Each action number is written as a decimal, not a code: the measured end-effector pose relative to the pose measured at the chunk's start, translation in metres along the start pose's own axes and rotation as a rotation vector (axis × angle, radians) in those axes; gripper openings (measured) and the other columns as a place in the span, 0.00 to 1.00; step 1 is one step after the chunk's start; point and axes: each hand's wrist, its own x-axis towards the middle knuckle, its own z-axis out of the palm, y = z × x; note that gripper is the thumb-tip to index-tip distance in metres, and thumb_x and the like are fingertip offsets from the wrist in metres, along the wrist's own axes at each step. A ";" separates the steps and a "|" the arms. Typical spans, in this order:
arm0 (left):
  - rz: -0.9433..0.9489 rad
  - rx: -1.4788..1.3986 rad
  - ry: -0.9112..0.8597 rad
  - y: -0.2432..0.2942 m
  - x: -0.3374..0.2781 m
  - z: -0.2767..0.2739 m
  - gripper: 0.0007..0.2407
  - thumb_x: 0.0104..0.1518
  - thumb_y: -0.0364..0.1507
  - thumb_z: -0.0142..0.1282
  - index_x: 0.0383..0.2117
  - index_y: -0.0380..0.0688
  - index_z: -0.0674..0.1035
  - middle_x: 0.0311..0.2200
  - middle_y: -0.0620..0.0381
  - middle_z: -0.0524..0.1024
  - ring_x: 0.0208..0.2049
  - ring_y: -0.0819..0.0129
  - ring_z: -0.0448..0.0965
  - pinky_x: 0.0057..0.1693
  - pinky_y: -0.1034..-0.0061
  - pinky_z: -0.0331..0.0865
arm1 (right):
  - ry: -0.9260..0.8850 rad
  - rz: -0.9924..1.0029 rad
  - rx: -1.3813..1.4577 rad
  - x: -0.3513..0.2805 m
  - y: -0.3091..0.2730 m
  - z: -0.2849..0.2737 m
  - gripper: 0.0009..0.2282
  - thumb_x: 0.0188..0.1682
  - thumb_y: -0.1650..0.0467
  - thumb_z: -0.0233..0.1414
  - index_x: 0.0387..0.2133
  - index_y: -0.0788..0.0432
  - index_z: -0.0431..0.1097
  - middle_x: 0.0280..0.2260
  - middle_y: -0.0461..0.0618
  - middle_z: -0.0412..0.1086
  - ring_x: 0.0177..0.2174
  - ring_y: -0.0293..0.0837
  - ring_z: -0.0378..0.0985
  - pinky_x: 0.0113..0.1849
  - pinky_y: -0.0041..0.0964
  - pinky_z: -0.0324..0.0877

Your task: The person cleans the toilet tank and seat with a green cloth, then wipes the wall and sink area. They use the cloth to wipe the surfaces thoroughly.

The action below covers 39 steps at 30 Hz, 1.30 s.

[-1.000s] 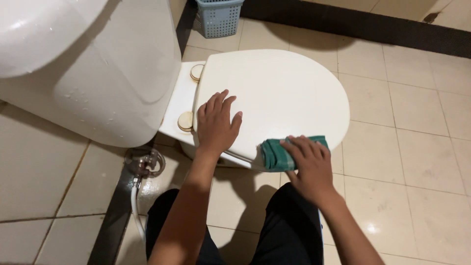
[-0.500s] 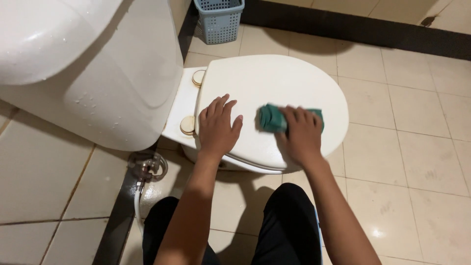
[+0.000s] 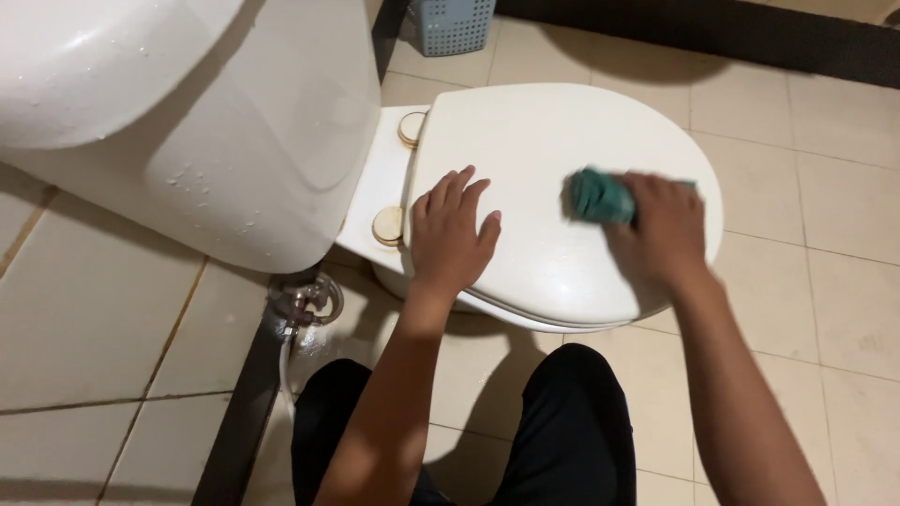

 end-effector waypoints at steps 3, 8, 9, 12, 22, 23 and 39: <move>-0.015 -0.006 -0.012 0.002 0.002 -0.003 0.19 0.61 0.37 0.54 0.57 0.47 0.76 0.63 0.53 0.68 0.67 0.59 0.62 0.68 0.60 0.51 | 0.043 0.013 -0.004 0.050 0.024 0.017 0.27 0.45 0.63 0.57 0.61 0.49 0.67 0.55 0.57 0.68 0.58 0.60 0.64 0.61 0.57 0.50; -0.029 -0.012 -0.039 0.000 0.002 -0.003 0.19 0.60 0.37 0.54 0.56 0.47 0.76 0.63 0.53 0.68 0.67 0.59 0.61 0.68 0.60 0.51 | 0.107 0.051 -0.083 0.096 0.022 0.048 0.26 0.48 0.60 0.57 0.62 0.48 0.66 0.55 0.58 0.67 0.57 0.61 0.63 0.59 0.61 0.49; -0.030 -0.016 -0.040 0.001 0.003 -0.003 0.19 0.60 0.37 0.54 0.57 0.47 0.76 0.63 0.53 0.68 0.67 0.59 0.61 0.68 0.60 0.51 | 0.100 0.087 -0.093 0.101 0.015 0.049 0.26 0.48 0.60 0.56 0.62 0.47 0.65 0.55 0.58 0.67 0.56 0.61 0.63 0.58 0.61 0.49; -0.017 -0.014 -0.041 0.000 0.002 -0.003 0.19 0.60 0.37 0.54 0.57 0.47 0.76 0.63 0.53 0.68 0.67 0.59 0.61 0.67 0.60 0.51 | 0.120 0.018 -0.072 0.092 -0.007 0.059 0.27 0.48 0.61 0.56 0.63 0.48 0.64 0.55 0.57 0.66 0.57 0.59 0.62 0.59 0.58 0.48; -0.012 -0.011 -0.012 0.000 0.002 -0.003 0.17 0.61 0.35 0.53 0.57 0.48 0.76 0.64 0.55 0.68 0.67 0.60 0.62 0.68 0.61 0.51 | 0.142 -0.194 0.034 -0.024 -0.063 0.034 0.30 0.42 0.65 0.61 0.61 0.48 0.64 0.59 0.53 0.65 0.62 0.56 0.60 0.61 0.54 0.47; -0.014 -0.018 -0.013 0.000 0.002 -0.003 0.17 0.61 0.35 0.53 0.56 0.48 0.76 0.63 0.55 0.69 0.67 0.60 0.62 0.68 0.61 0.52 | 0.127 -0.196 0.019 -0.037 -0.065 0.034 0.30 0.41 0.65 0.61 0.61 0.48 0.64 0.59 0.52 0.65 0.62 0.55 0.60 0.61 0.54 0.47; -0.041 -0.013 -0.036 0.000 0.001 -0.002 0.17 0.61 0.34 0.53 0.56 0.48 0.76 0.63 0.55 0.68 0.66 0.59 0.62 0.67 0.60 0.52 | 0.094 -0.094 -0.008 0.039 -0.036 0.036 0.28 0.41 0.68 0.61 0.59 0.45 0.69 0.55 0.51 0.69 0.58 0.54 0.65 0.61 0.54 0.50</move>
